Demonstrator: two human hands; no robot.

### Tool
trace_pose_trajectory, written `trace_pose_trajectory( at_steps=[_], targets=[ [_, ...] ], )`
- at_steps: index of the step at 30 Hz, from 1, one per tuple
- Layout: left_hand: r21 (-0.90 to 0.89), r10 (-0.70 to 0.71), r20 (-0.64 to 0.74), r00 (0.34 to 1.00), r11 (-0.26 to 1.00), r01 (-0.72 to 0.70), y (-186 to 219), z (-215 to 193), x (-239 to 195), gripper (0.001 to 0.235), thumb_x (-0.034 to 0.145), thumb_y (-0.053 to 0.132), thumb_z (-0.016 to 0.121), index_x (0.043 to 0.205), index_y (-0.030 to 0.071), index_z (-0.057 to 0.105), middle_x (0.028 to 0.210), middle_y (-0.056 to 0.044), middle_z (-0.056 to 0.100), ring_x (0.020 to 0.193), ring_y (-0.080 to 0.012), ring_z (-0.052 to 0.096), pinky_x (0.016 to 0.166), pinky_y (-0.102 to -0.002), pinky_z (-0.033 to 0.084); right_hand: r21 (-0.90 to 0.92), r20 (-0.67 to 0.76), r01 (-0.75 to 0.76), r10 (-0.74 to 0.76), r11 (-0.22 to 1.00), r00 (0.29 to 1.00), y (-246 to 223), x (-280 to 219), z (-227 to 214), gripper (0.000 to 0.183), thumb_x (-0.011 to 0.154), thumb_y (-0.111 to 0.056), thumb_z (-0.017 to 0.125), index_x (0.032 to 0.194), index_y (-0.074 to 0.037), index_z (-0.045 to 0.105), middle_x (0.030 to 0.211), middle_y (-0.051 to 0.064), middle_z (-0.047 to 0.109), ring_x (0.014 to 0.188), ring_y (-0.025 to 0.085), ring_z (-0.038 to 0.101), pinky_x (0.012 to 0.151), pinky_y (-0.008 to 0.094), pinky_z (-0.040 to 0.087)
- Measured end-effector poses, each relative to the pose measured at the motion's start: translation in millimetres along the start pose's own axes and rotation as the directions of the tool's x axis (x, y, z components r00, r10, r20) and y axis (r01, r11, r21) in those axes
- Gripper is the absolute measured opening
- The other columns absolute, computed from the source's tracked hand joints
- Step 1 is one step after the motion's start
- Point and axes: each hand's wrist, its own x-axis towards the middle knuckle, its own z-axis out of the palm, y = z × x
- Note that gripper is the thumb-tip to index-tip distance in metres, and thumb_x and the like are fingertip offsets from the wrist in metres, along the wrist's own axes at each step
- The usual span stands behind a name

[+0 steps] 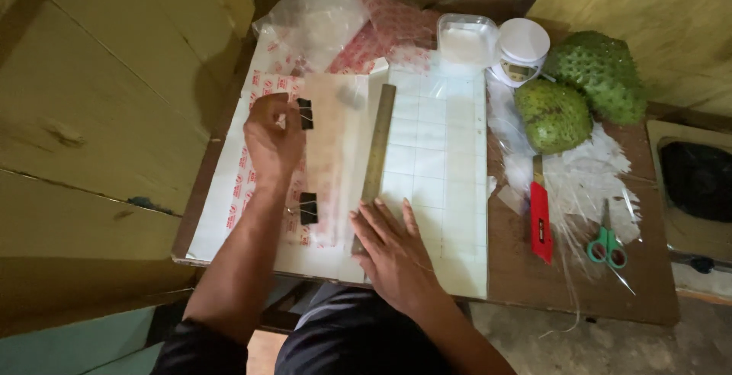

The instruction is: Measuring and cutting plastic packaging sheets using a ruler and a utility knife on a workspace.

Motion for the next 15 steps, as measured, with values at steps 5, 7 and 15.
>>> trace_pose_trajectory(
  at_steps=[5, 7, 15],
  targets=[
    [0.111, -0.073, 0.038, 0.997, 0.991, 0.068, -36, -6, 10, 0.017, 0.090, 0.008, 0.056, 0.077, 0.001, 0.065, 0.092, -0.015, 0.073, 0.083, -0.0305, 0.071, 0.059, -0.042, 0.049, 0.043, -0.016, -0.026, 0.027, 0.999, 1.000, -1, -8, -12, 0.069, 0.098, -0.039, 0.061, 0.156, -0.012, 0.037, 0.169, 0.010, 0.027, 0.156, 0.029, 0.021, 0.124, 0.061, 0.006],
    [0.196, -0.133, 0.063, 0.989, 0.973, 0.119, -46, -8, 14, 0.022, 0.091, 0.015, 0.061, 0.079, -0.002, 0.066, 0.096, -0.021, 0.077, 0.083, -0.0356, 0.076, 0.054, -0.047, 0.049, 0.071, -0.081, -0.047, 0.053, 0.996, 0.995, 4, -18, -19, 0.063, 0.098, -0.036, 0.061, 0.152, -0.009, 0.043, 0.167, 0.010, 0.032, 0.155, 0.030, 0.026, 0.123, 0.063, 0.012],
    [0.453, 0.343, 0.090, 0.935, 0.822, -0.346, 6, 12, 39, 0.019, 0.086, 0.008, 0.087, 0.103, 0.014, 0.080, 0.123, -0.014, 0.066, 0.116, -0.0340, 0.059, 0.094, -0.051, 0.046, 0.157, -0.530, -0.051, 0.128, 0.986, 0.838, 24, -47, -30, 0.030, 0.103, -0.013, 0.056, 0.128, 0.001, 0.064, 0.143, 0.016, 0.060, 0.135, 0.033, 0.059, 0.121, 0.056, 0.039]
  ],
)
